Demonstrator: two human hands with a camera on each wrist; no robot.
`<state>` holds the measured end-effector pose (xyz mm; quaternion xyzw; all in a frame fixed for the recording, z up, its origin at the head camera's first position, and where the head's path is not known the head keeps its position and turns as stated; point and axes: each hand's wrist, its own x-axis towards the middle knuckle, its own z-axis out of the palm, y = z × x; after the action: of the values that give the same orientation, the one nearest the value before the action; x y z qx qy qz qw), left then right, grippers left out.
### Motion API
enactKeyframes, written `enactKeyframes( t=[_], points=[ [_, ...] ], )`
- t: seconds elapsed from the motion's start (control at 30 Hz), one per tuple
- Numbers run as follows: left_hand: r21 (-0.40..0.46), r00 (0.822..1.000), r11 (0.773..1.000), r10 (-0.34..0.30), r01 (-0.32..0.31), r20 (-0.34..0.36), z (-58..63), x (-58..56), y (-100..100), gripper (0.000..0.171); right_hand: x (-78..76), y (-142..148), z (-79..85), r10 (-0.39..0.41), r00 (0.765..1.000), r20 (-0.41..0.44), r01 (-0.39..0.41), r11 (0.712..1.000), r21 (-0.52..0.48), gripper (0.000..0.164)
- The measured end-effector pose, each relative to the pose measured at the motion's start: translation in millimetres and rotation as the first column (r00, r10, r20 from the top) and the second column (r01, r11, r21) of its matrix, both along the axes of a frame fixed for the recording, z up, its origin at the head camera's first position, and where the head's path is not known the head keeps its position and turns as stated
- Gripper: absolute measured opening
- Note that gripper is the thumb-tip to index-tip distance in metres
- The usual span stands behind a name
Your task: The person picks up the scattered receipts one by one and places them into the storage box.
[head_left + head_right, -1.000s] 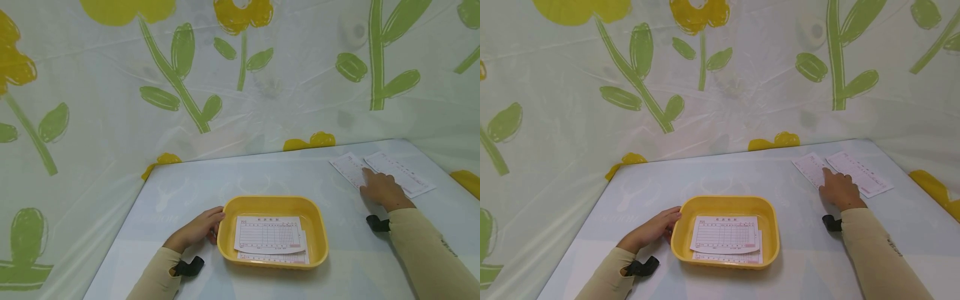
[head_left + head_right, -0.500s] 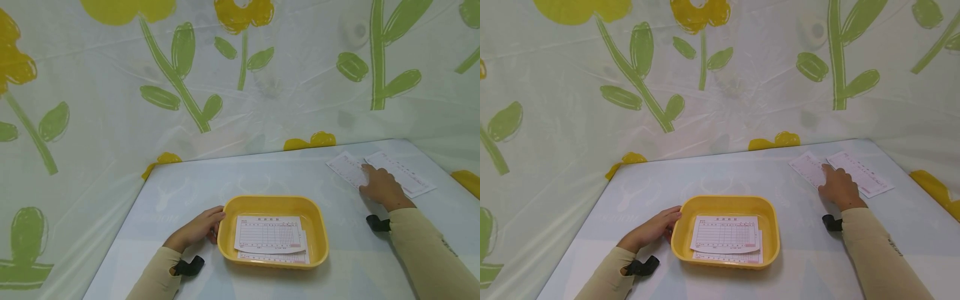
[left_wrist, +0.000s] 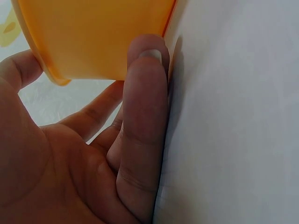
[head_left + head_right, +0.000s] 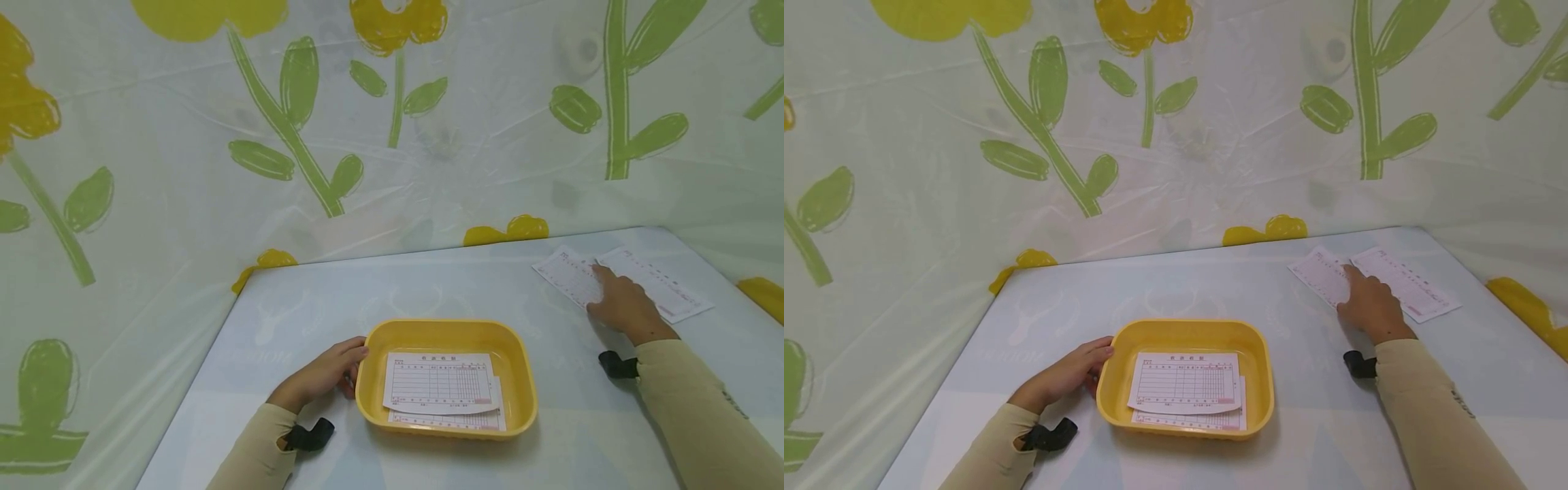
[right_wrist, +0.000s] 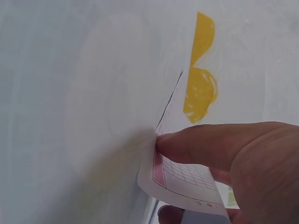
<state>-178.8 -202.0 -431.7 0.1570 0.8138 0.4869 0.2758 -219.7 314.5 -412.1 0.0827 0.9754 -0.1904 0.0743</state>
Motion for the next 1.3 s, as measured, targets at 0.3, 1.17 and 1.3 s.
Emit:
enactKeyframes(
  t=[0.3,1.17,1.3],
  points=[
    [0.000,1.000,1.000,-0.006,0.006,-0.016,-1.6,-0.4,0.7,0.048,-3.6,2.5,2.9,0.008,1.000,-0.007,-0.008,0.999,-0.033,0.077],
    [-0.008,1.000,1.000,-0.001,0.001,-0.015,-2.2,-0.4,-0.1,0.050,-3.9,-4.9,1.2,0.002,0.999,-0.041,-0.006,0.996,-0.094,0.047],
    [-0.010,1.000,1.000,0.003,-0.003,-0.014,-2.1,-0.3,0.0,0.053,-4.3,-6.9,0.5,-0.002,0.999,-0.043,-0.002,0.995,-0.104,0.046]
  ],
)
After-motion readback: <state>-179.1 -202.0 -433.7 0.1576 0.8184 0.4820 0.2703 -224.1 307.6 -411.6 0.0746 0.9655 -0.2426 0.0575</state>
